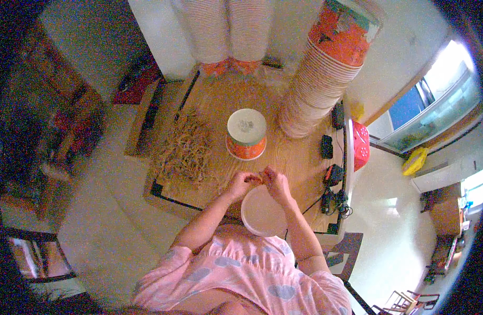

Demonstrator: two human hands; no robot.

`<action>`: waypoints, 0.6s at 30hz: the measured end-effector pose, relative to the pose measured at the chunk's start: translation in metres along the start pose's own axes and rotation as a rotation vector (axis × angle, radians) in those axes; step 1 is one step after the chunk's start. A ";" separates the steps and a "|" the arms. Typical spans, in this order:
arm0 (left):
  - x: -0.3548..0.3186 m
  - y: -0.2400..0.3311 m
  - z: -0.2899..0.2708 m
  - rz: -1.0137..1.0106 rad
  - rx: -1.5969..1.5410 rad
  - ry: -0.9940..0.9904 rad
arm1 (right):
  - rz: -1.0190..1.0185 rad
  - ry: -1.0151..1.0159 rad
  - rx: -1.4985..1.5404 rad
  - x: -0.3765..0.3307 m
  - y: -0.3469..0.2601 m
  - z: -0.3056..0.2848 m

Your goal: The person is putting shredded paper into a paper cup and preparing it with a string.

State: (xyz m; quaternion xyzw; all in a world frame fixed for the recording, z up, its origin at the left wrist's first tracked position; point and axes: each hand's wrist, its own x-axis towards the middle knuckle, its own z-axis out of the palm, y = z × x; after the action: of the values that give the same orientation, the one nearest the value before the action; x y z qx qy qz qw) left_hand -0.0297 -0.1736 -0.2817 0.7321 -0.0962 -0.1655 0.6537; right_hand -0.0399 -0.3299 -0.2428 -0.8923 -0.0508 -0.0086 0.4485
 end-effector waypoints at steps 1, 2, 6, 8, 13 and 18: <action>0.000 -0.001 0.001 0.002 -0.004 0.002 | -0.004 -0.003 -0.023 0.001 0.000 0.000; 0.000 -0.002 0.002 -0.035 0.061 0.018 | -0.006 -0.003 -0.027 0.002 0.001 -0.004; -0.002 0.001 0.001 -0.076 0.072 0.056 | 0.281 -0.077 0.214 0.008 -0.018 -0.017; -0.003 0.007 0.003 -0.109 0.051 0.069 | 0.231 -0.060 0.395 0.009 -0.009 -0.020; -0.003 0.010 0.002 -0.129 0.038 0.061 | 0.157 -0.190 0.308 0.014 0.000 -0.021; -0.003 0.009 0.000 -0.050 0.087 0.061 | 0.119 -0.141 0.096 0.014 -0.002 -0.018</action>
State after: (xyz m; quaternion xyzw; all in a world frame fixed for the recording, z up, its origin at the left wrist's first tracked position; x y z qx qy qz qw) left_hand -0.0318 -0.1740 -0.2727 0.7667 -0.0651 -0.1552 0.6196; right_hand -0.0255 -0.3419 -0.2297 -0.8695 -0.0294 0.0832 0.4859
